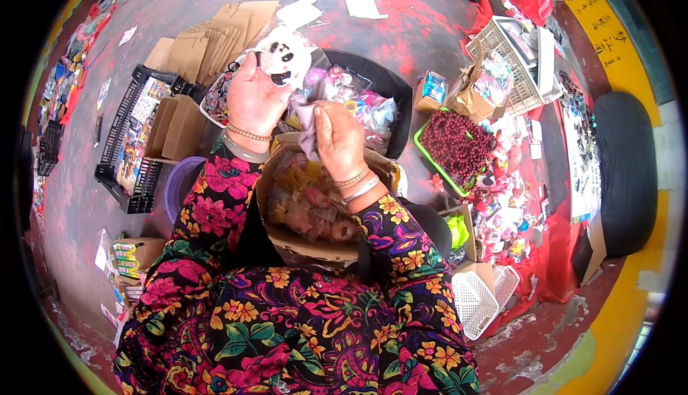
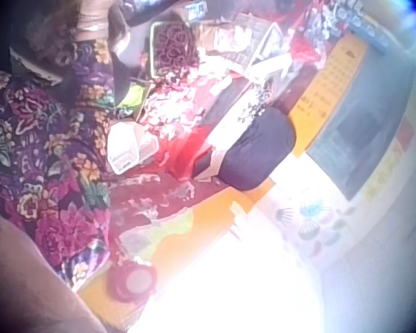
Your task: The person takes various small items, including toy components and stickers, from different containers and places them into small plastic bags by hand.
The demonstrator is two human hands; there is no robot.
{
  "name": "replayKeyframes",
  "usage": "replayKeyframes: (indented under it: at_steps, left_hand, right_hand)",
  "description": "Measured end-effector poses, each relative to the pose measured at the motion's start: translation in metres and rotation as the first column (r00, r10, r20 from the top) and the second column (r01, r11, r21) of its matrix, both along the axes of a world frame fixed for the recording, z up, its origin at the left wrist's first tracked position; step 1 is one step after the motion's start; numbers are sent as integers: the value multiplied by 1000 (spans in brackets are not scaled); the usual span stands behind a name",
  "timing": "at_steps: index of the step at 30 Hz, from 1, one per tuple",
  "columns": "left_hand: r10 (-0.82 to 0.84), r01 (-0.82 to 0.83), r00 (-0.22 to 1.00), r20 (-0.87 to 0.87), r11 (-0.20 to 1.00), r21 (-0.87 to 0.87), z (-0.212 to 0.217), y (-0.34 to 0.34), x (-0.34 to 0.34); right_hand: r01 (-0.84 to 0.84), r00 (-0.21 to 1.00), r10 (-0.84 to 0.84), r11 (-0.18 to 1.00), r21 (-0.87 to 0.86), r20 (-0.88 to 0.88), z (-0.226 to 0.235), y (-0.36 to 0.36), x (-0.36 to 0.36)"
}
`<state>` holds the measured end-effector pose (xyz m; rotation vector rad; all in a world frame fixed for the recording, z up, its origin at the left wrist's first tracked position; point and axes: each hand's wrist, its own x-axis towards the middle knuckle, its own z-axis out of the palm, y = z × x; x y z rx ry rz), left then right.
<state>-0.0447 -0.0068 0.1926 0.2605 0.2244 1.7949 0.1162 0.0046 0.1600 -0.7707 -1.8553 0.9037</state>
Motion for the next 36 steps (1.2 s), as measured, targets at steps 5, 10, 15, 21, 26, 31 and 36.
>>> replayKeyframes:
  at_steps: [5, 10, 15, 21, 26, 31, 36]
  left_hand:
    - [-21, 20, 999, 30, 998, 54, 8, -4, 7]
    - [-73, 74, 995, -65, 997, 20, -9, 3, 27]
    - [94, -168, 977, -192, 894, -415, -14, 6, 41]
    - [-85, 81, 994, -63, 995, -67, -21, 4, 39]
    - [-77, 74, 987, -140, 997, -23, -27, 4, 25]
    - [-127, 104, 964, -234, 989, -109, -24, 2, 37]
    - [-255, 247, 957, -141, 966, -74, 2, -12, 68]
  right_hand:
    - [-362, 907, 102, 688, -629, -410, -3, 18, 2]
    - [-274, 872, -63, 759, -591, -486, 8, 16, 4]
    - [164, 979, -190, 952, 260, 78, 24, 18, 18]
    - [-117, 858, -283, 705, 700, 429, 34, 0, 13]
    - [-88, 962, 112, 991, -104, 248, 42, 23, 41]
    - [-128, 819, -150, 893, -431, -553, 67, 37, 59]
    - [27, 993, -64, 945, 325, 103, 50, 14, 28]
